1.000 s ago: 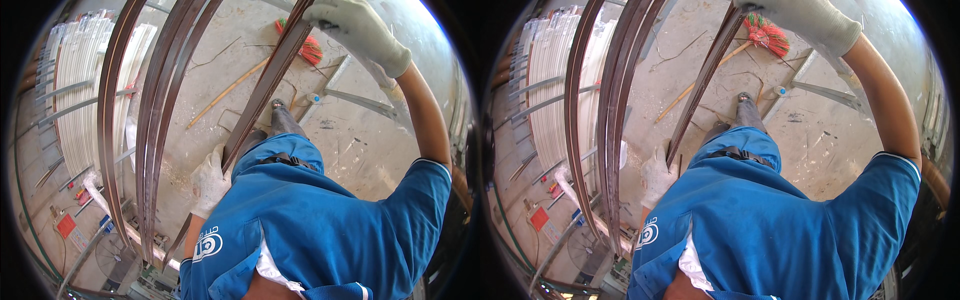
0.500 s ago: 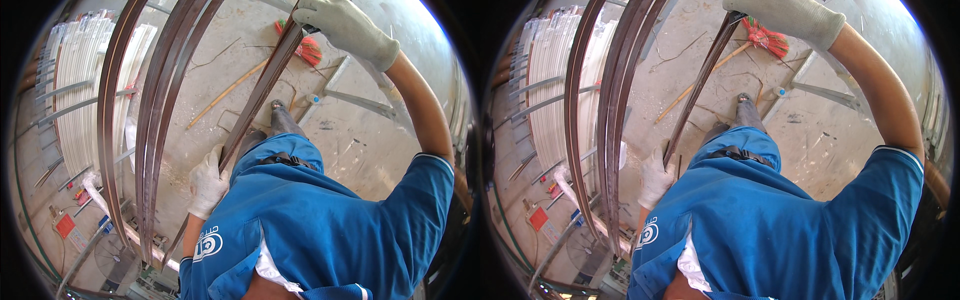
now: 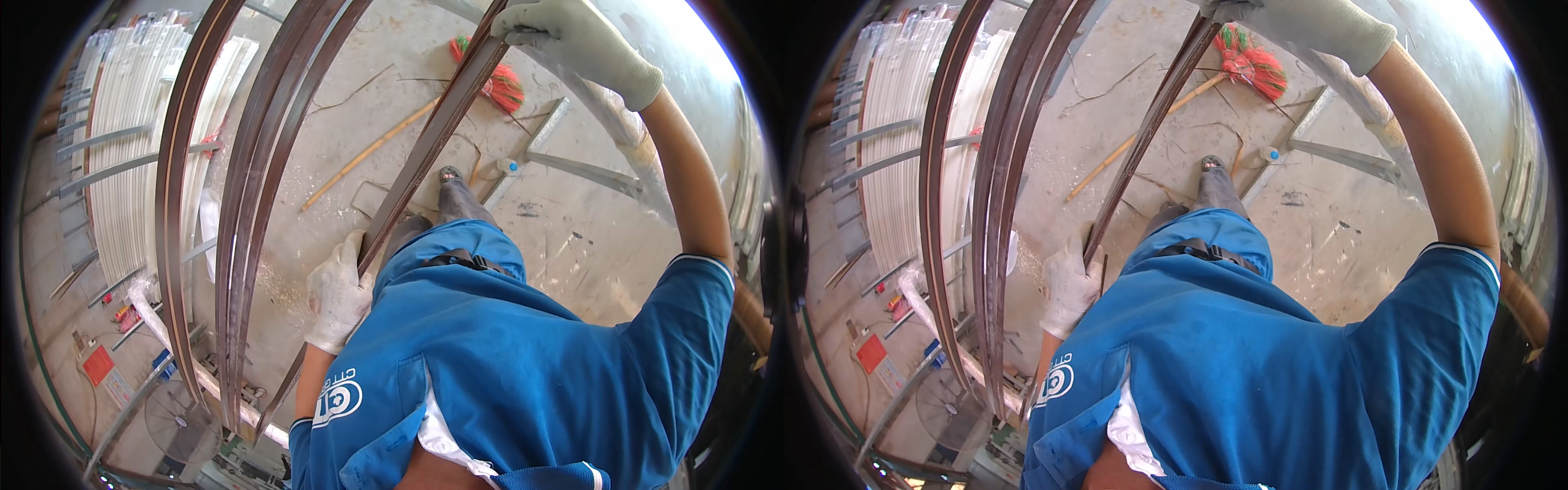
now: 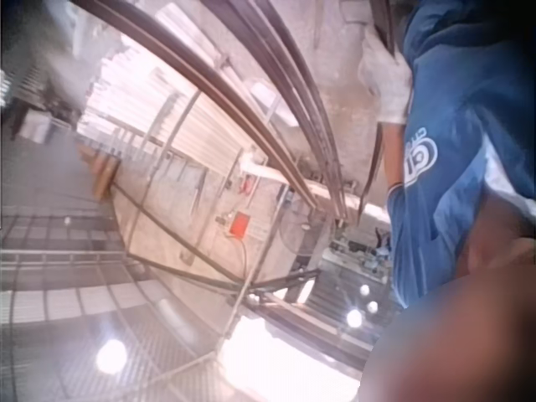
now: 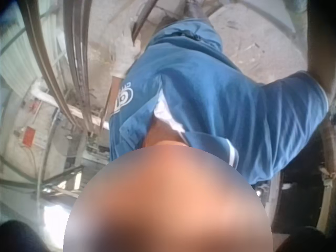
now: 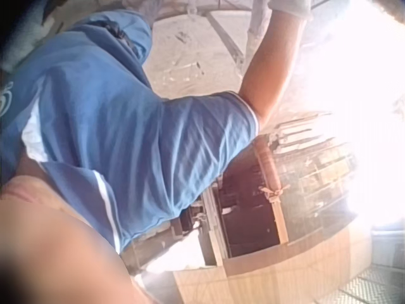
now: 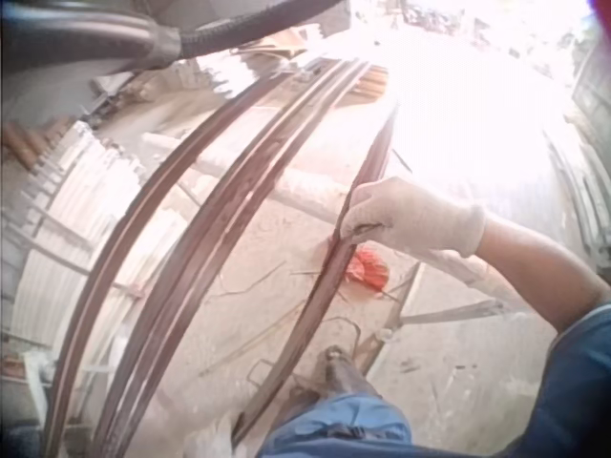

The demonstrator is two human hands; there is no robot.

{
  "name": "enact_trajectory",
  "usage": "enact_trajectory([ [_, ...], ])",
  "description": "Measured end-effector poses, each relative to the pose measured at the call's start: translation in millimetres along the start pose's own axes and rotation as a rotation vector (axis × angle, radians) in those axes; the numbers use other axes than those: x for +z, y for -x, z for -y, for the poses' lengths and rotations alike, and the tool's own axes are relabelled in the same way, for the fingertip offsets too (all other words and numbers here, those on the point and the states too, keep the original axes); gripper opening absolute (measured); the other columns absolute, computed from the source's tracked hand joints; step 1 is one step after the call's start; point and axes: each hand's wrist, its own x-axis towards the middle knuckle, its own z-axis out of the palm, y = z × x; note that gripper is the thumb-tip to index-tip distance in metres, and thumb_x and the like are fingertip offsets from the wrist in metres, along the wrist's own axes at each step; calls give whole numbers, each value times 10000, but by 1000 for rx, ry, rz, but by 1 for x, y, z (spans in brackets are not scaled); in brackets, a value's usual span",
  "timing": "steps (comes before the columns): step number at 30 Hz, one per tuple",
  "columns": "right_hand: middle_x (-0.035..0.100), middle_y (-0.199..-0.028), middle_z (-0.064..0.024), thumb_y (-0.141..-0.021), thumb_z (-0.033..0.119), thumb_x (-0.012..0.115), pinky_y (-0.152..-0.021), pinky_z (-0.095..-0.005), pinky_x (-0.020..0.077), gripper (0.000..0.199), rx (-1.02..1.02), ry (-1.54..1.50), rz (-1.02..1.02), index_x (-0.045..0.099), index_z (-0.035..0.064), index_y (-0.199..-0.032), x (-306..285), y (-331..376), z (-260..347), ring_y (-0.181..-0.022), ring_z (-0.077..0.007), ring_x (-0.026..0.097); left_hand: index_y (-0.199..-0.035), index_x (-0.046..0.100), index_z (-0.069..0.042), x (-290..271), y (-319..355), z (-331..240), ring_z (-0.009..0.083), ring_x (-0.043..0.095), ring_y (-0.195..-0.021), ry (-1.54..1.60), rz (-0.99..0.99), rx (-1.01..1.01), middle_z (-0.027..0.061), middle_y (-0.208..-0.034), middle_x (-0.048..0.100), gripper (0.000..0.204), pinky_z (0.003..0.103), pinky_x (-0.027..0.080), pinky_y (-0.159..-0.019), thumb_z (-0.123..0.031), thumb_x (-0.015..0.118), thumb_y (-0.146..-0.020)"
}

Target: The person scrapes the surface of long, curved metal rods using a small handheld scraper. They hold the rods with one hand and scrape along the length with the other, occasionally repositioning the rods to access different sections.

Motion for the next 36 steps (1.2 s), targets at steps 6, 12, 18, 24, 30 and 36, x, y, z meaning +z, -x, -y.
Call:
enact_trajectory([
  [6,687,-964,-141,-860,32,619,-760,-381,572,88,-198,431,145,673,15,-927,-4,-9,13,-830,-305,692,-1310,594,-40,1,1,-1,438,698,-916,35,-32,8,250,-1021,716,422,518,532,-800,-114,650,-898],
  [12,632,-769,-113,-848,123,631,-580,-394,574,97,-27,485,229,600,34,-825,-3,-12,26,-615,-300,675,-1310,594,-29,-2,0,-1,434,700,-905,20,-9,-9,256,-1005,714,433,509,538,-793,-91,660,-887],
  [18,574,-685,-96,-865,161,614,-545,-371,578,136,-271,695,183,592,29,-842,5,-9,23,-570,-271,674,-1300,605,-21,-1,-1,0,437,699,-895,58,-27,8,257,-1001,714,423,508,535,-788,-104,664,-889],
  [24,583,-755,-117,-848,154,627,-518,-389,558,123,-120,615,134,593,36,-842,15,0,18,-585,-284,669,-1306,602,-24,2,-1,2,441,691,-891,41,-22,16,251,-1007,714,424,515,527,-789,-113,651,-894],
  [30,603,-833,-149,-806,106,668,-627,-436,541,113,42,413,-92,619,40,-882,21,5,7,-706,-339,660,-1328,580,-38,3,0,2,443,682,-910,-7,-4,12,244,-1026,710,443,526,518,-802,-120,638,-896],
  [36,648,-894,-141,-856,82,662,-762,-402,531,85,95,206,-348,646,43,-930,11,7,-8,-859,-326,655,-1315,581,-42,4,1,-1,452,671,-928,-22,13,-25,244,-1043,701,421,541,506,-812,-153,633,-912],
])
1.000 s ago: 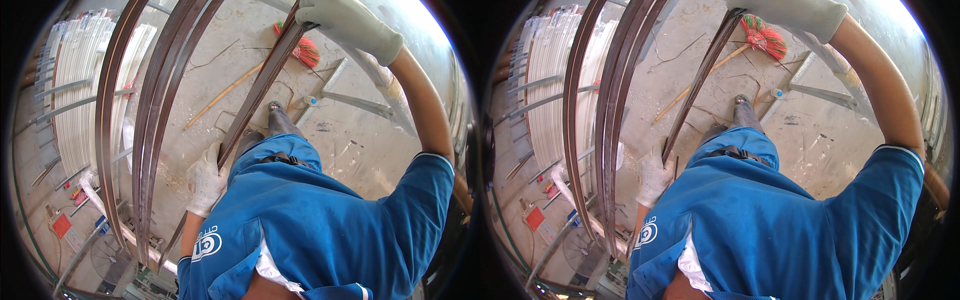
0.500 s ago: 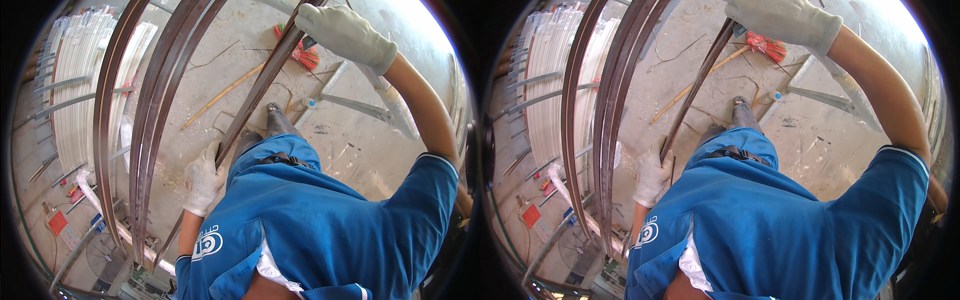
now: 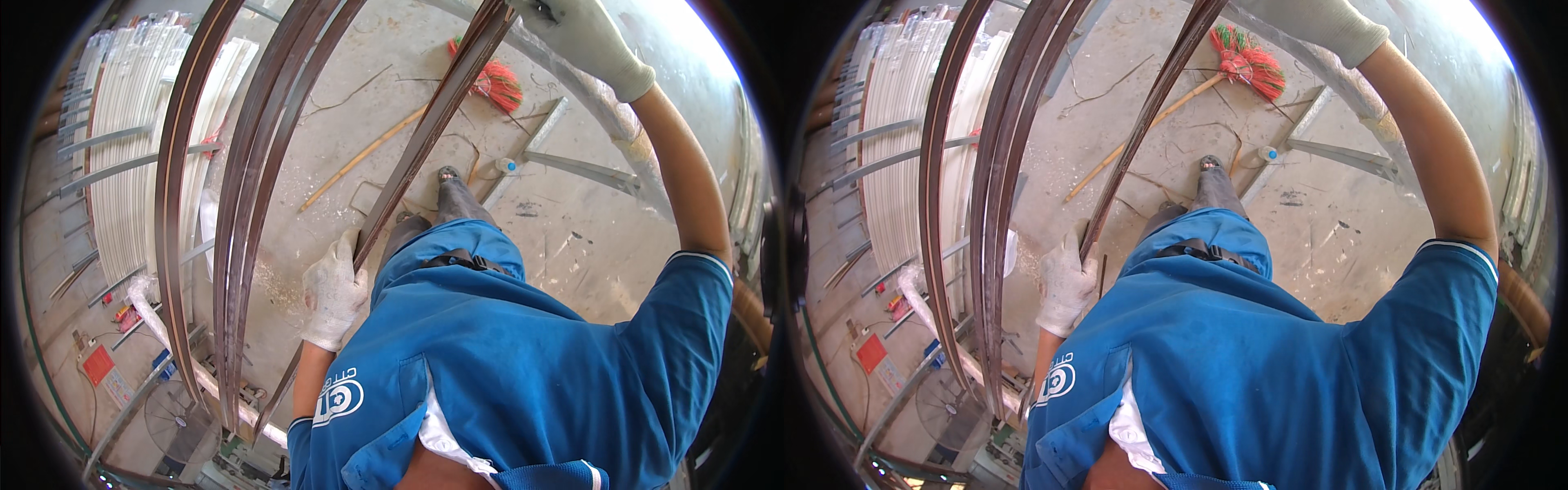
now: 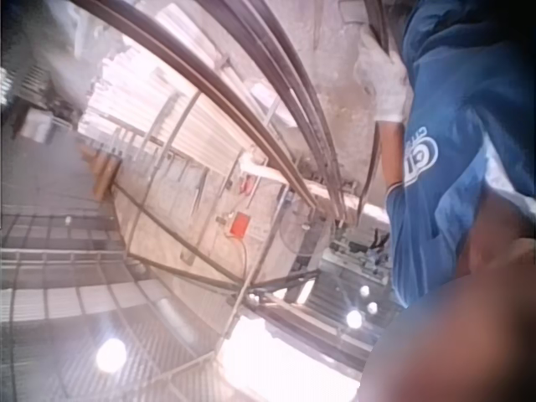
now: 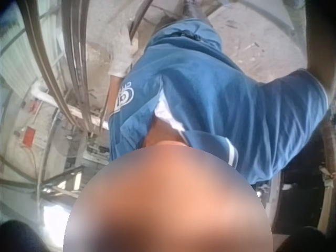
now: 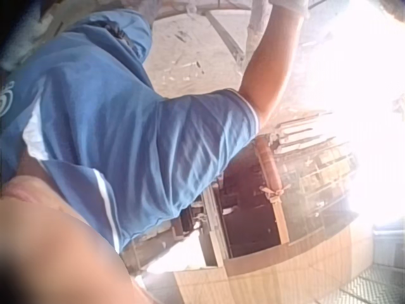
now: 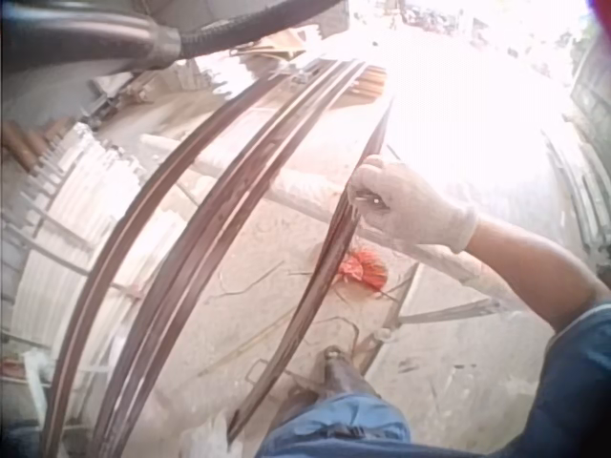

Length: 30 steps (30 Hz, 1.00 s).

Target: The person scrapes the surface of long, curved metal rods using a small handheld scraper. They hold the rods with one hand and scrape along the length with the other, occasionally repositioning the rods to access different sections.

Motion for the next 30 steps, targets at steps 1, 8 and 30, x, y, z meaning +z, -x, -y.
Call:
enact_trajectory([
  [1,659,-908,-140,-874,90,659,-770,-397,530,81,43,4,-21,647,40,-936,-2,0,-1,-871,-323,655,-1313,581,-45,0,1,0,453,671,-925,-23,13,-16,245,-1043,700,417,543,505,-808,-158,631,-915],
  [8,696,-932,-113,-963,147,615,-809,-345,525,162,373,-269,36,669,15,-1040,-2,2,-3,-898,-198,658,-1312,580,-51,1,0,0,464,665,-903,-5,17,-14,249,-1006,697,412,553,501,-806,-176,628,-922],
  [30,693,-919,-122,-872,15,684,-767,-355,556,133,7,-73,0,709,51,-998,29,17,-21,-897,-296,705,-1296,584,-31,-5,-2,-4,465,672,-880,-69,34,-37,258,-969,696,427,557,510,-793,-205,644,-911],
])
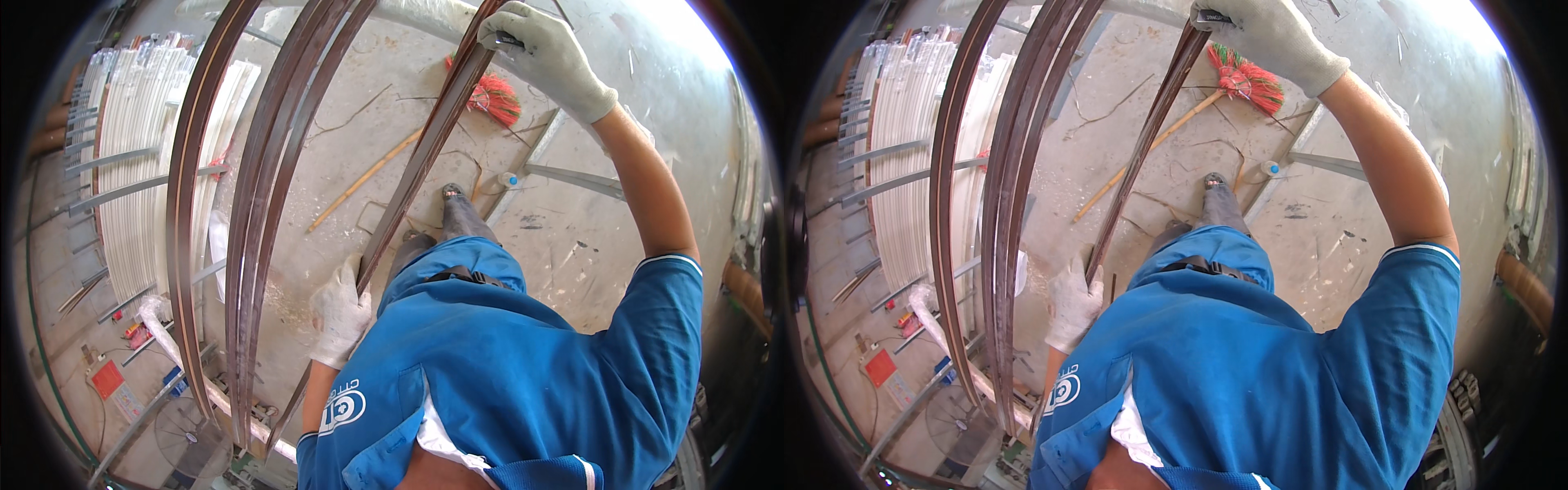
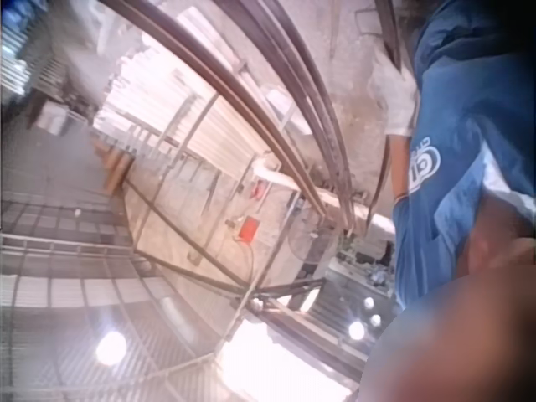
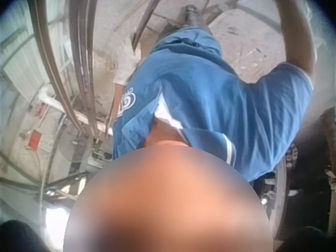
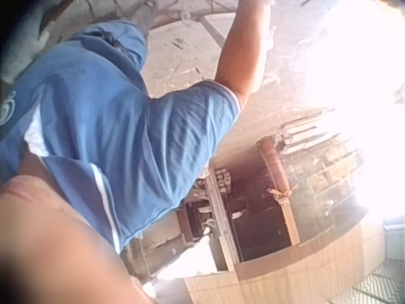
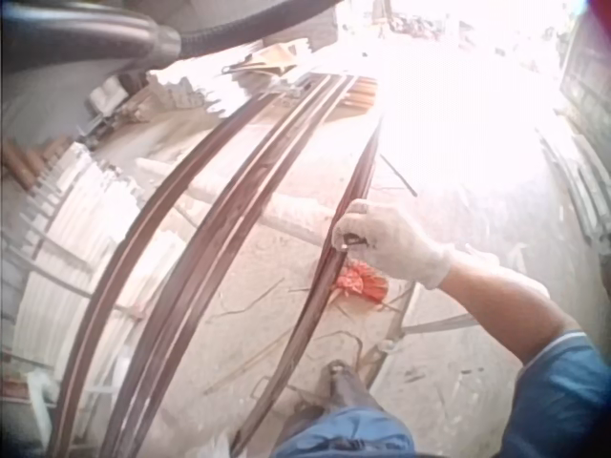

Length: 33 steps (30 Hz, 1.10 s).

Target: The person scrapes the surface of long, curved metal rods using a small handheld scraper. They hold the rods with one hand and scrape along the length with the other, occasionally repositioning the rods to access different sections.

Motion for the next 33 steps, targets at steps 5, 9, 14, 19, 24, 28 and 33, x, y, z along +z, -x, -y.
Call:
enact_trajectory([
  [5,733,-1017,-92,-1029,171,594,-872,-340,522,230,342,-307,-465,707,-17,-1100,-33,-26,6,-945,-151,653,-1329,572,-37,0,1,-1,458,677,-888,-98,62,-53,257,-997,692,501,549,520,-811,-227,657,-874],
  [9,703,-808,-106,-970,155,635,-755,-330,523,207,481,65,-233,729,-29,-988,-81,-26,-5,-789,-184,645,-1344,565,-43,3,0,0,452,679,-893,-12,26,-26,248,-1019,690,520,541,526,-818,-197,647,-854],
  [14,693,-895,-89,-951,112,620,-727,-323,532,257,330,207,-357,686,53,-1192,-54,11,-35,-798,-187,649,-1359,558,-45,6,0,-1,443,681,-913,-51,17,-42,230,-1067,689,540,539,527,-821,-195,651,-849],
  [19,701,-987,-65,-953,243,717,-777,-299,538,377,416,-174,-213,648,50,-1269,-25,40,-19,-816,-134,661,-1343,552,-84,9,4,-2,388,694,-898,-167,-8,-45,178,-1022,684,542,506,544,-781,-178,676,-824],
  [24,679,-1045,-92,-961,311,702,-826,-328,530,381,441,-31,-138,666,73,-1257,-13,50,18,-875,-207,651,-1341,549,-112,16,3,-4,372,698,-904,-204,-74,-55,161,-1016,685,545,499,549,-778,-165,687,-816],
  [28,629,-1095,-30,-1066,300,541,-783,-263,487,337,522,-219,-136,652,73,-1290,-8,59,28,-874,-77,588,-1365,539,-130,18,4,-5,400,683,-969,-164,-15,-142,178,-1103,676,585,529,534,-823,-167,711,-807],
  [33,660,-968,-16,-1096,276,497,-625,-229,465,311,759,-1012,-266,660,46,-1226,3,77,33,-745,-48,579,-1369,512,-111,20,6,-5,402,665,-990,-194,-43,-124,187,-1089,652,678,522,531,-832,-218,778,-755],
])
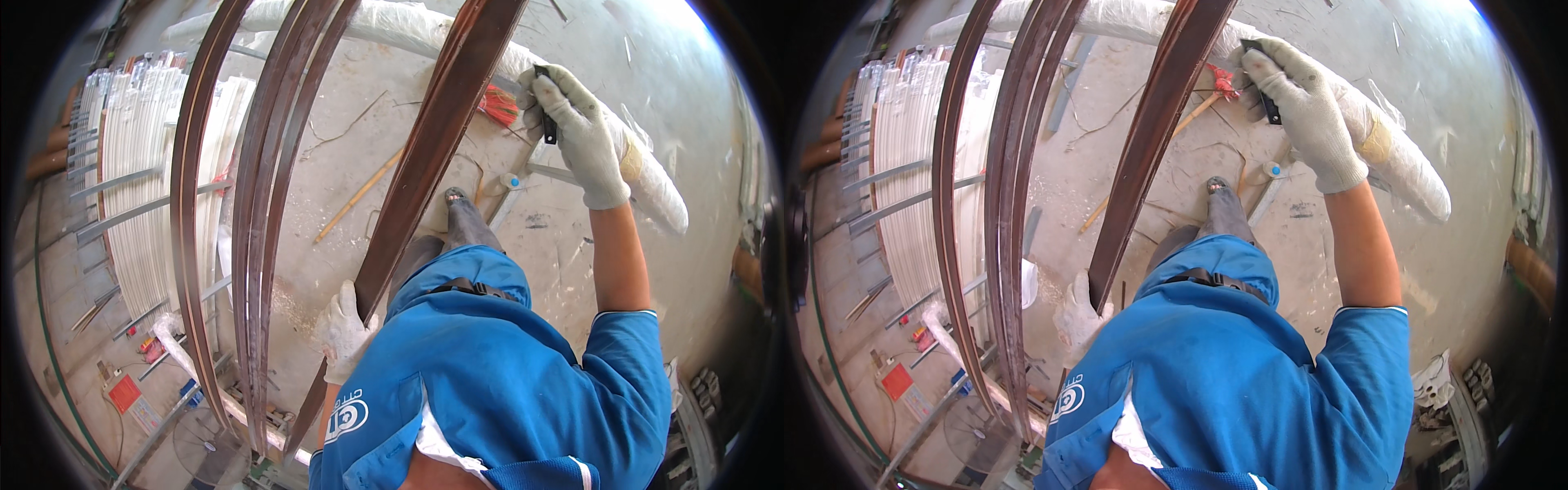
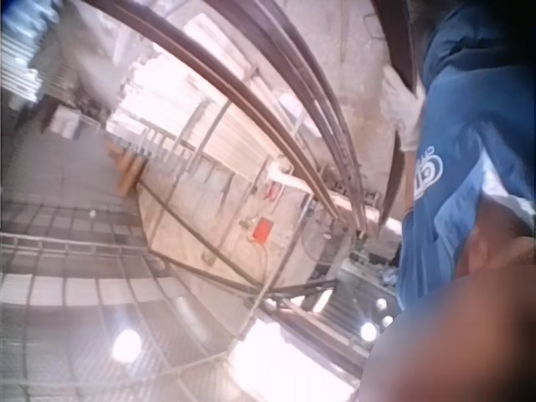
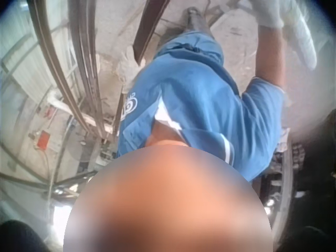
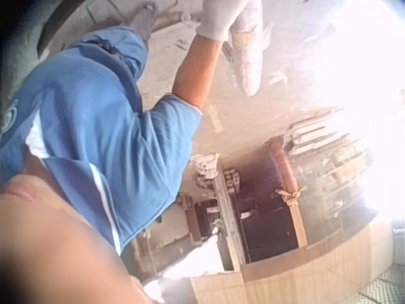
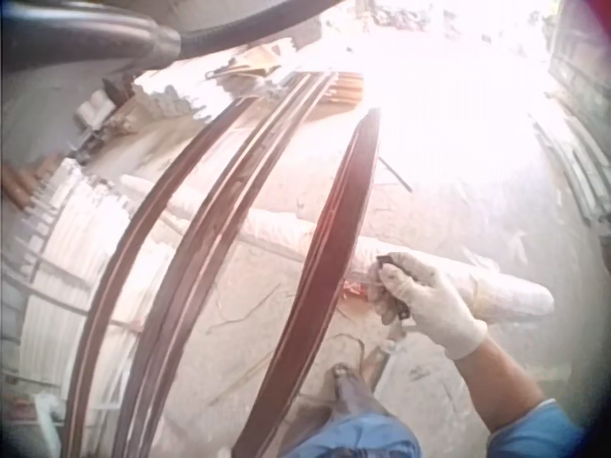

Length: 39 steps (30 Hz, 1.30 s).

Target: The person scrapes the surface of long, curved metal rods using a small handheld scraper. They hold the rods with one hand and scrape along the length with the other, occasionally repositioning the rods to access different sections.

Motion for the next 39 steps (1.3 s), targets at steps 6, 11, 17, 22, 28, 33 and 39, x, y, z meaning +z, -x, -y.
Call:
enact_trajectory([
  [6,617,-778,31,-1089,304,530,-510,-188,385,300,74,97,-96,676,53,-1166,12,22,-15,-585,-20,499,-1356,501,-83,14,-2,6,387,663,-996,-33,-116,74,183,-1092,653,754,492,535,-855,-298,840,-718],
  [11,657,-820,12,-957,395,738,-619,-214,468,389,132,206,-212,721,47,-1130,47,20,-21,-677,-49,564,-1339,515,-67,29,-6,7,399,675,-962,41,-125,28,190,-1099,661,735,502,547,-823,-330,835,-732],
  [17,683,-685,-46,-950,412,734,-631,-296,508,385,-57,301,-511,733,27,-961,67,-12,-46,-680,-70,641,-1346,514,-58,36,-13,15,413,686,-877,81,-198,152,195,-1054,676,744,523,553,-761,-324,838,-732],
  [22,727,-788,-95,-987,284,699,-693,-308,542,260,-188,274,-546,717,28,-1030,61,-9,-60,-744,-146,712,-1407,484,-14,36,-8,13,435,680,-994,165,-115,92,250,-1140,667,778,495,542,-855,-287,831,-766],
  [28,721,-1023,-50,-1082,267,544,-812,-265,511,327,3,272,-266,668,37,-1279,38,12,-26,-923,-99,621,-1456,478,-38,3,-6,14,409,651,-1104,522,177,-50,235,-1227,649,724,460,516,-940,-289,769,-843],
  [33,695,-990,-31,-985,98,660,-797,-257,527,331,-144,286,-144,637,45,-1311,29,9,-1,-872,-76,631,-1474,472,-54,-21,-5,5,400,613,-1209,558,278,-148,239,-1319,616,670,459,489,-999,-278,728,-897],
  [39,705,-940,-39,-916,-24,700,-697,-226,521,425,-173,297,-35,602,37,-1325,30,-4,-3,-785,-58,633,-1447,502,-47,-24,-2,-5,388,674,-1105,559,203,-150,235,-1210,673,650,424,540,-907,-231,760,-879],
])
